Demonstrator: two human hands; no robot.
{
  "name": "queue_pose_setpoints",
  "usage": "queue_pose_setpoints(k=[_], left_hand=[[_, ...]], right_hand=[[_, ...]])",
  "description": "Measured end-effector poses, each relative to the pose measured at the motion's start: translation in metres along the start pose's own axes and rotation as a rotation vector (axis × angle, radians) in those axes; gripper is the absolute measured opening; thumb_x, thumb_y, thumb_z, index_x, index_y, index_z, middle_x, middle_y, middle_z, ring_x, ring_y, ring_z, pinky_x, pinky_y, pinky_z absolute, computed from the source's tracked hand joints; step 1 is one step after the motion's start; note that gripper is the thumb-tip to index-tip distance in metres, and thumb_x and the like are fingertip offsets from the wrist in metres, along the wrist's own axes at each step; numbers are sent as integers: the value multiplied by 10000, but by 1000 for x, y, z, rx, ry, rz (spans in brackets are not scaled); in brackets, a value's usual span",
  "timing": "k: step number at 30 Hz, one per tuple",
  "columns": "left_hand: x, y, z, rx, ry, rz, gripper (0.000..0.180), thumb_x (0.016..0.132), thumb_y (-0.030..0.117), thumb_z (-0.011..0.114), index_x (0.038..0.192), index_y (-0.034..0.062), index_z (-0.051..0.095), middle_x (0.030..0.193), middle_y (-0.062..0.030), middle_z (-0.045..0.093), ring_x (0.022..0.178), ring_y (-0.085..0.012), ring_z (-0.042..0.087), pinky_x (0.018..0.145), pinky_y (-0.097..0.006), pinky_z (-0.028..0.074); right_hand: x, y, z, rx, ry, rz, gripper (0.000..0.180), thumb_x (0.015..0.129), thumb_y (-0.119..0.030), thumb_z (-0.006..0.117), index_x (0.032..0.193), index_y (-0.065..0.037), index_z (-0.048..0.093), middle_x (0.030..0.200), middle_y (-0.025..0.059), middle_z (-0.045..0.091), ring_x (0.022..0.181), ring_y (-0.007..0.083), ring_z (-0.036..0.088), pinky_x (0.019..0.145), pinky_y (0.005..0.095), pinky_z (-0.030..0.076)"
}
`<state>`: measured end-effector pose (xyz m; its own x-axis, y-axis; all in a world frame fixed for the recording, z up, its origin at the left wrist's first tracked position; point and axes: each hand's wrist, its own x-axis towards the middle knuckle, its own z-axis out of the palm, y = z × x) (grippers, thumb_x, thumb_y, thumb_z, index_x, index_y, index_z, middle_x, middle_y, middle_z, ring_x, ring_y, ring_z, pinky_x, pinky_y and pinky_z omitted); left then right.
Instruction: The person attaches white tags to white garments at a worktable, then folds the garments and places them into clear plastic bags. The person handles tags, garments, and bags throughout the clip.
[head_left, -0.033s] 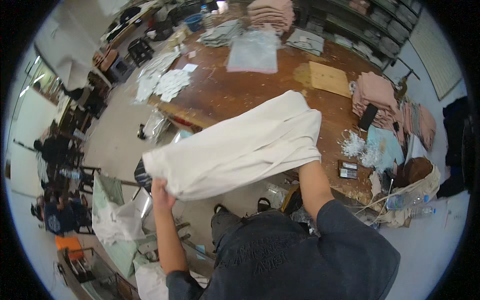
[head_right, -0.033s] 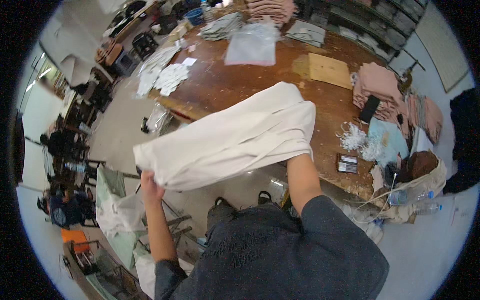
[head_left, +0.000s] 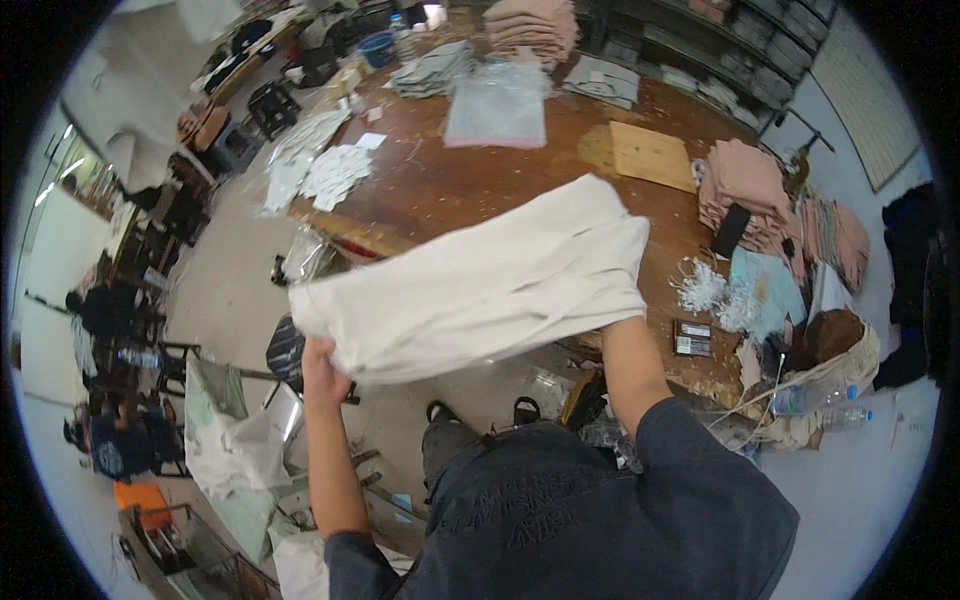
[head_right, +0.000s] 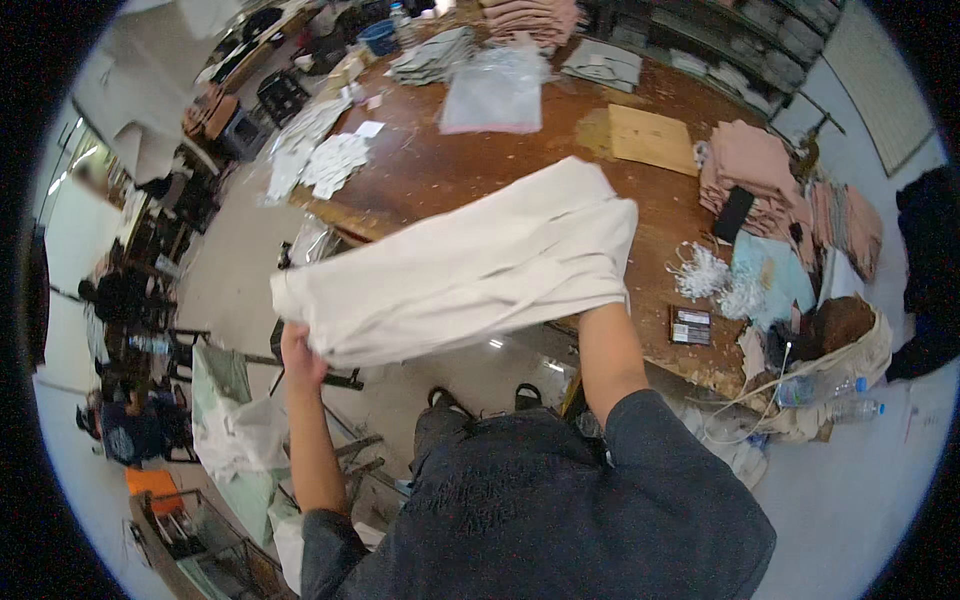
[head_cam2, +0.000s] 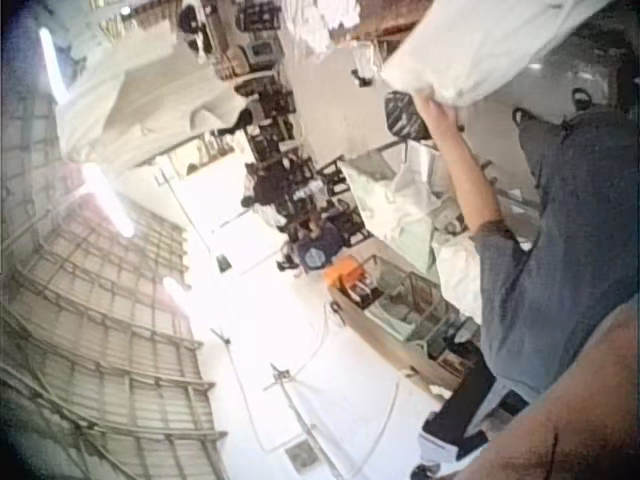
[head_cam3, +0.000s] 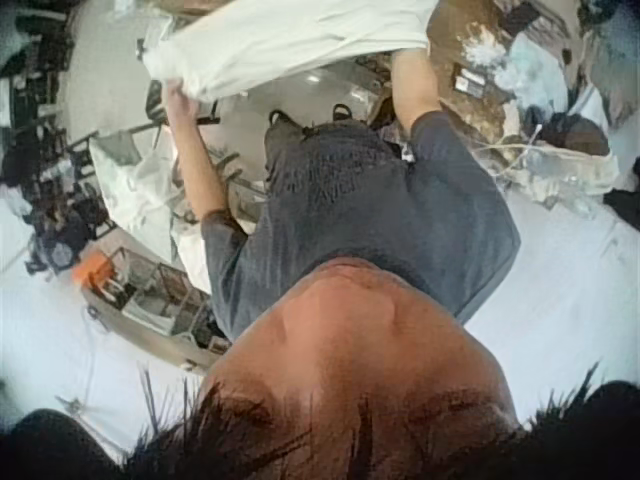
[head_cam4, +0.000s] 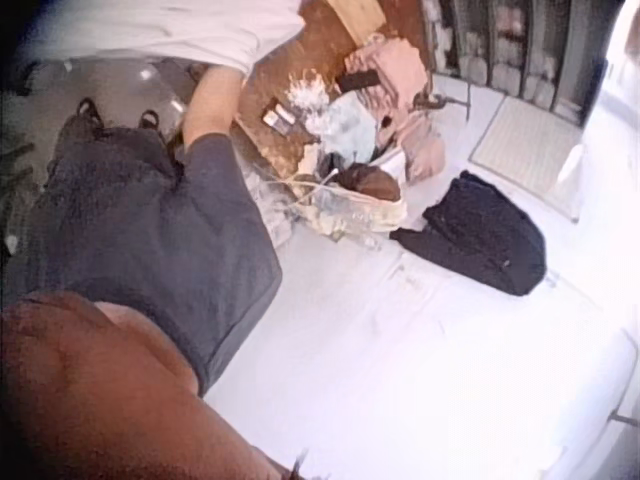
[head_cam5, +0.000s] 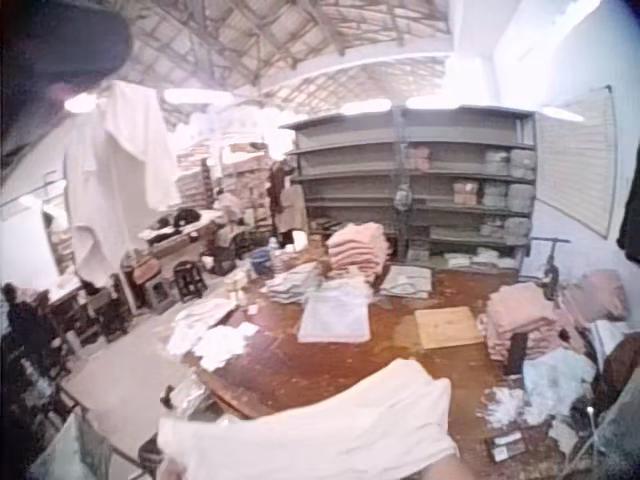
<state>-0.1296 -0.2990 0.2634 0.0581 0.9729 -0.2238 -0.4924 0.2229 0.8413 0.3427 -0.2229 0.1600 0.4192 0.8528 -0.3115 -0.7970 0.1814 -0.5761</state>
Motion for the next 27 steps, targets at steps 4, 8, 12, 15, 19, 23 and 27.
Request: queue_pose_setpoints(k=[4, 8, 12, 15, 19, 23, 27], left_hand=[[126, 11, 77, 3, -278, -112, 649, 734, 152, 509, 1356, -18, 433, 1317, -165, 558, 1186, -330, 562, 1072, -480, 417], [238, 18, 113, 41, -367, -172, 650, 721, 169, 523, 1339, -21, 462, 1293, -169, 578, 1173, -344, 569, 1061, -488, 421], [341, -5, 92, 265, -276, -265, 613, 740, 194, 538, 1315, -12, 489, 1215, -151, 616, 1120, -328, 596, 1013, -461, 464], [412, -44, 47, 388, -308, -553, 599, 741, 231, 557, 1299, 17, 510, 1215, -139, 609, 1101, -313, 604, 978, -463, 489], [487, -107, -25, 794, -340, -652, 605, 761, 230, 559, 1321, 11, 497, 1206, -124, 602, 1055, -273, 610, 924, -415, 498], [506, -122, -57, 1180, -385, -166, 491, 807, 109, 515, 1278, -28, 521, 1189, -176, 612, 1016, -310, 612, 933, -397, 461], [449, -125, -33, 1868, -93, 823, 466, 760, 88, 593, 1214, -19, 573, 1193, -249, 573, 1061, -404, 560, 938, -461, 448]], right_hand=[[49, -85, -21, 100, 43, -224, 649, 980, -497, 368, 1453, -54, 331, 1480, 127, 382, 1351, 307, 375, 1141, 469, 283], [74, -81, -77, 143, 102, -310, 666, 983, -519, 360, 1459, -56, 322, 1491, 125, 371, 1361, 305, 365, 1146, 468, 276], [4, -9, -148, 143, 206, -280, 682, 985, -540, 351, 1466, -57, 314, 1501, 123, 360, 1370, 304, 355, 1150, 468, 270], [-52, 24, -175, 604, 295, -106, 858, 894, -730, 342, 1470, -95, 326, 1515, 118, 342, 1377, 325, 340, 1114, 563, 284], [-39, 39, -177, 262, 762, -203, 667, 913, -562, 513, 1373, -90, 411, 1330, 116, 499, 1236, 307, 469, 1022, 553, 395], [-12, 49, -167, -70, 1159, -263, 200, 944, -230, 594, 1045, -67, 537, 931, 52, 590, 771, 197, 612, 652, 405, 564], [-30, 59, -155, -164, 1247, -389, 134, 942, -182, 571, 887, -64, 542, 679, 36, 522, 515, 157, 546, 414, 308, 504]])
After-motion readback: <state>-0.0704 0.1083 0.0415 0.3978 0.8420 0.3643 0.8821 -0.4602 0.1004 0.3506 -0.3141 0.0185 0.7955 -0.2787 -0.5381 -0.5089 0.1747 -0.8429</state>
